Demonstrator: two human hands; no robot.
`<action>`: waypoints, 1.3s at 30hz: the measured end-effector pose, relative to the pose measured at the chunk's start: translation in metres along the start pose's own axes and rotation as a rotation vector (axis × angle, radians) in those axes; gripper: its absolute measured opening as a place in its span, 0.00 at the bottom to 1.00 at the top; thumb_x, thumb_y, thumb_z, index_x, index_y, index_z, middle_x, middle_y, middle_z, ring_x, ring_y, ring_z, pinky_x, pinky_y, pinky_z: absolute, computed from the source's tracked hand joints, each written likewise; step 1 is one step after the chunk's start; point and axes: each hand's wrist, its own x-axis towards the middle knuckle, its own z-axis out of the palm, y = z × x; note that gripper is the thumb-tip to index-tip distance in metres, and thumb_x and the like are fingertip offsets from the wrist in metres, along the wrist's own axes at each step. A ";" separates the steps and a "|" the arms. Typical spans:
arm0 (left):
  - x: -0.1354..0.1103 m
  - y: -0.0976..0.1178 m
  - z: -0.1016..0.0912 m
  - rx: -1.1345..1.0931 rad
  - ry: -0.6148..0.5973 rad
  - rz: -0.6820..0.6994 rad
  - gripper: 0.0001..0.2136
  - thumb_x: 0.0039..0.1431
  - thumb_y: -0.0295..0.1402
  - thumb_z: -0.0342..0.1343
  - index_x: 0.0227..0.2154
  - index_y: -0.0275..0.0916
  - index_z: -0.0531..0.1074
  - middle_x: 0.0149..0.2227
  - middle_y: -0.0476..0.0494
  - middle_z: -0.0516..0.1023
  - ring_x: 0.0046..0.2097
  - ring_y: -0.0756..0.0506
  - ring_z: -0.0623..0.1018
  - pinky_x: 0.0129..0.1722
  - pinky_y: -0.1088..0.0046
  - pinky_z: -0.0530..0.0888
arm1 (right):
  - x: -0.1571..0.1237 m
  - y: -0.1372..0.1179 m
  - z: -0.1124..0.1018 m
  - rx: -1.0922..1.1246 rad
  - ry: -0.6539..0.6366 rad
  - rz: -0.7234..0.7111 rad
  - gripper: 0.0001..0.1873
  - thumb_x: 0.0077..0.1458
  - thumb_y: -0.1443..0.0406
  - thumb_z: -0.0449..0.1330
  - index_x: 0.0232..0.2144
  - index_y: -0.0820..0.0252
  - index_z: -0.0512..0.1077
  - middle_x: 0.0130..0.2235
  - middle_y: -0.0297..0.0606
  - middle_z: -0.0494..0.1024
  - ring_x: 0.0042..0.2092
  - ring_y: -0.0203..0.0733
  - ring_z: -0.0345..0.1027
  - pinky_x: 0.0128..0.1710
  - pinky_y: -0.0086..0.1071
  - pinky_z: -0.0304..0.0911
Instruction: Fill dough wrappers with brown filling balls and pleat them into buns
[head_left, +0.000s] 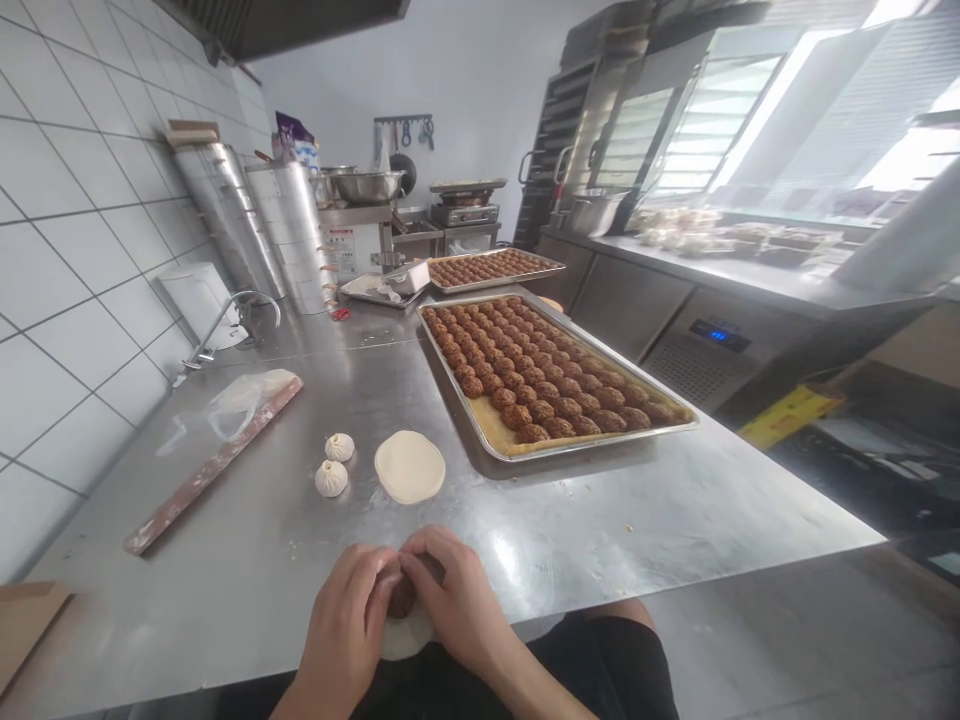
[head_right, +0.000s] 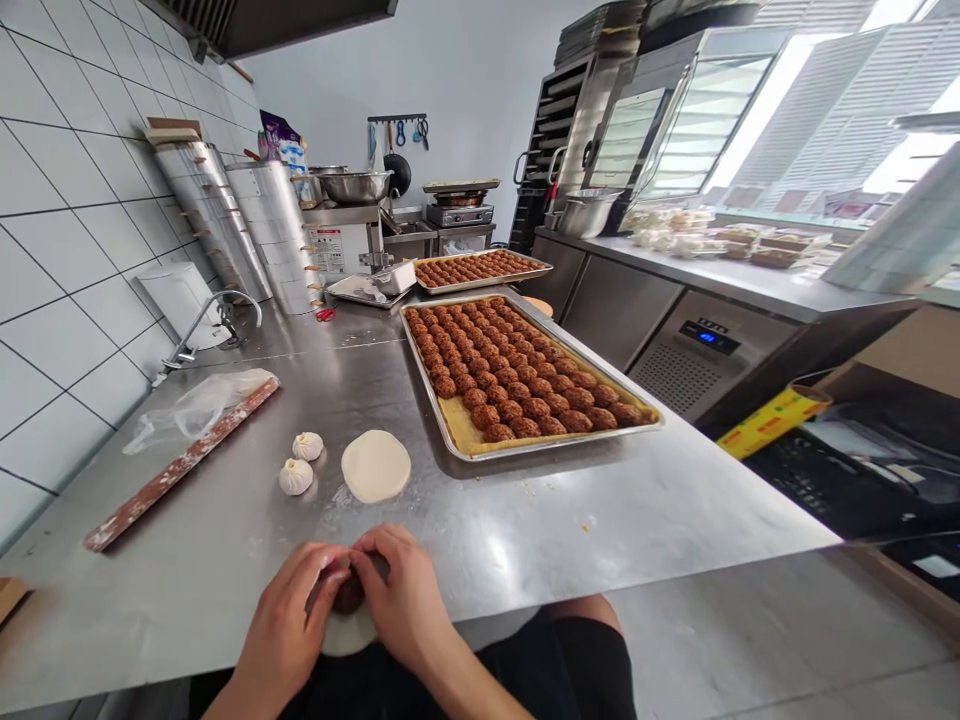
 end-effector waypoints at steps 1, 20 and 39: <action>0.001 -0.002 0.000 -0.004 -0.012 -0.002 0.13 0.73 0.32 0.48 0.55 0.46 0.71 0.43 0.43 0.78 0.44 0.45 0.79 0.44 0.69 0.77 | -0.002 0.000 -0.001 0.024 -0.023 -0.025 0.12 0.66 0.66 0.55 0.30 0.56 0.75 0.37 0.36 0.79 0.43 0.44 0.73 0.46 0.36 0.67; 0.013 0.002 -0.011 0.077 -0.038 0.102 0.08 0.72 0.30 0.50 0.40 0.42 0.75 0.38 0.44 0.78 0.42 0.45 0.78 0.43 0.69 0.76 | -0.009 0.009 -0.001 0.083 0.106 0.066 0.09 0.63 0.67 0.60 0.30 0.57 0.77 0.34 0.36 0.79 0.39 0.43 0.74 0.42 0.34 0.67; 0.013 0.003 -0.009 0.170 -0.031 0.264 0.12 0.71 0.25 0.50 0.51 0.43 0.74 0.38 0.45 0.77 0.39 0.47 0.78 0.41 0.70 0.76 | -0.023 0.016 0.004 0.096 0.084 -0.111 0.11 0.68 0.64 0.55 0.42 0.54 0.78 0.46 0.39 0.80 0.48 0.44 0.74 0.50 0.35 0.68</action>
